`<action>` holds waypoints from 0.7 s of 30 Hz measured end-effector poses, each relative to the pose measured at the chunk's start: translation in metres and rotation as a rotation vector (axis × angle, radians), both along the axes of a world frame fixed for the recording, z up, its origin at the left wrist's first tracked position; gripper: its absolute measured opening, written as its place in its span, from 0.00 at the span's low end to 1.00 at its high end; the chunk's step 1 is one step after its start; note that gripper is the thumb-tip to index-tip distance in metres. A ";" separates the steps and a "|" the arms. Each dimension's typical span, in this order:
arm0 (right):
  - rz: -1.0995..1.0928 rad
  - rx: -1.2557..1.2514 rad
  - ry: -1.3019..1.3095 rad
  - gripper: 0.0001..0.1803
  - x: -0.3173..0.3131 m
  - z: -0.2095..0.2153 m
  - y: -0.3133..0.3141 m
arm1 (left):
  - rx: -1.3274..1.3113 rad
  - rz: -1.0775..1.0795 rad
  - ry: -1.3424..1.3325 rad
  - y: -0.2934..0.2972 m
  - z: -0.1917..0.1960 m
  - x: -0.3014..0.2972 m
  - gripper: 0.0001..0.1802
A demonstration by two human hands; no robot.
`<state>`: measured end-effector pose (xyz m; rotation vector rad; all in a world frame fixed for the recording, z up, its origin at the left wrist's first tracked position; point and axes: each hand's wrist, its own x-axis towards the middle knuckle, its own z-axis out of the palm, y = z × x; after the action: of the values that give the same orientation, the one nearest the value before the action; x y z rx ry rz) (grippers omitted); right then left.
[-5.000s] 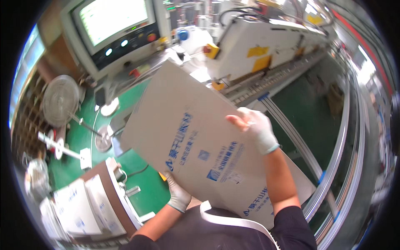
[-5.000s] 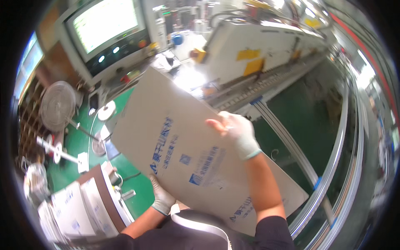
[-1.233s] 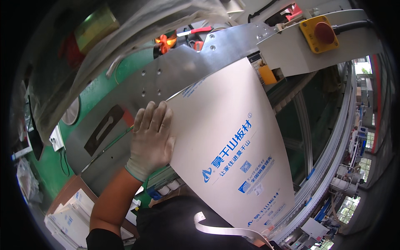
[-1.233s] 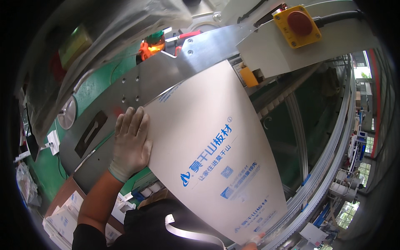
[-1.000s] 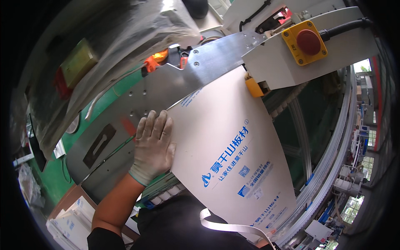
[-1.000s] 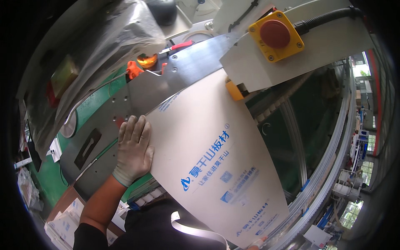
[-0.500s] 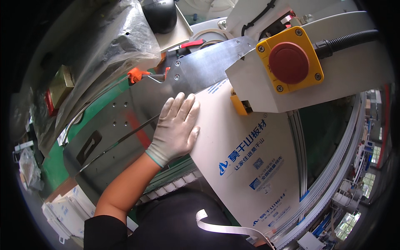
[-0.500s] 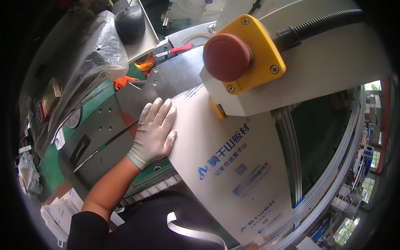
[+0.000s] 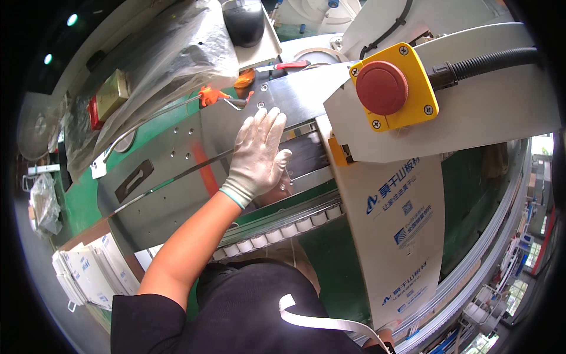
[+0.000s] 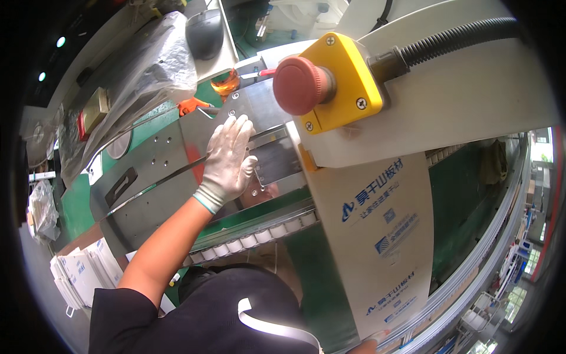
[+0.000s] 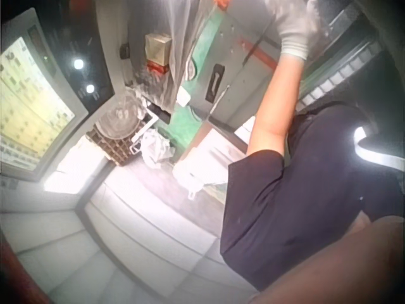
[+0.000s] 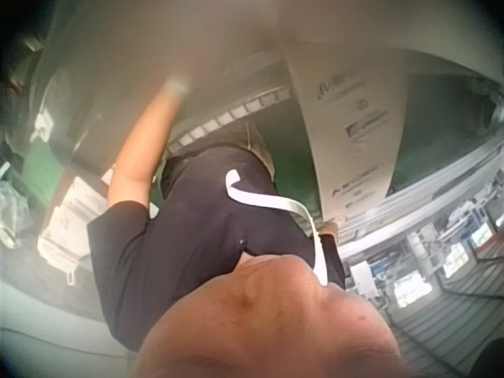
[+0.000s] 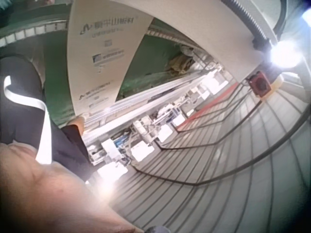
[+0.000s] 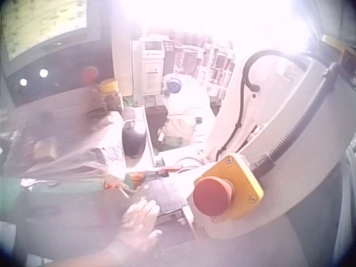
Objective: The person feeds wooden boards into an edge-banding machine, adjusts internal components using a small tool, and interacts with a touch-screen control panel.
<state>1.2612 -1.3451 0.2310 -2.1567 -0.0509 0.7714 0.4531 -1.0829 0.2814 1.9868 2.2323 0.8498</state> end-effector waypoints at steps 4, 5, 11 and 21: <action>0.028 0.035 -0.060 0.48 0.020 -0.001 0.050 | 0.013 0.019 0.026 0.002 -0.008 0.003 0.36; 0.033 0.048 -0.074 0.48 0.023 -0.002 0.064 | 0.029 0.035 0.028 0.001 -0.010 0.004 0.36; 0.030 0.087 -0.221 0.47 0.054 -0.017 0.114 | -0.089 0.081 0.070 -0.004 -0.025 0.014 0.34; 0.147 0.309 0.410 0.43 -0.030 -0.044 0.139 | -0.016 0.124 0.172 0.002 -0.040 0.015 0.32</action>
<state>1.2315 -1.2063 0.1868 -1.6865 -0.1086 1.1948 0.4684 -1.0809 0.2416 2.0028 2.4695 0.6920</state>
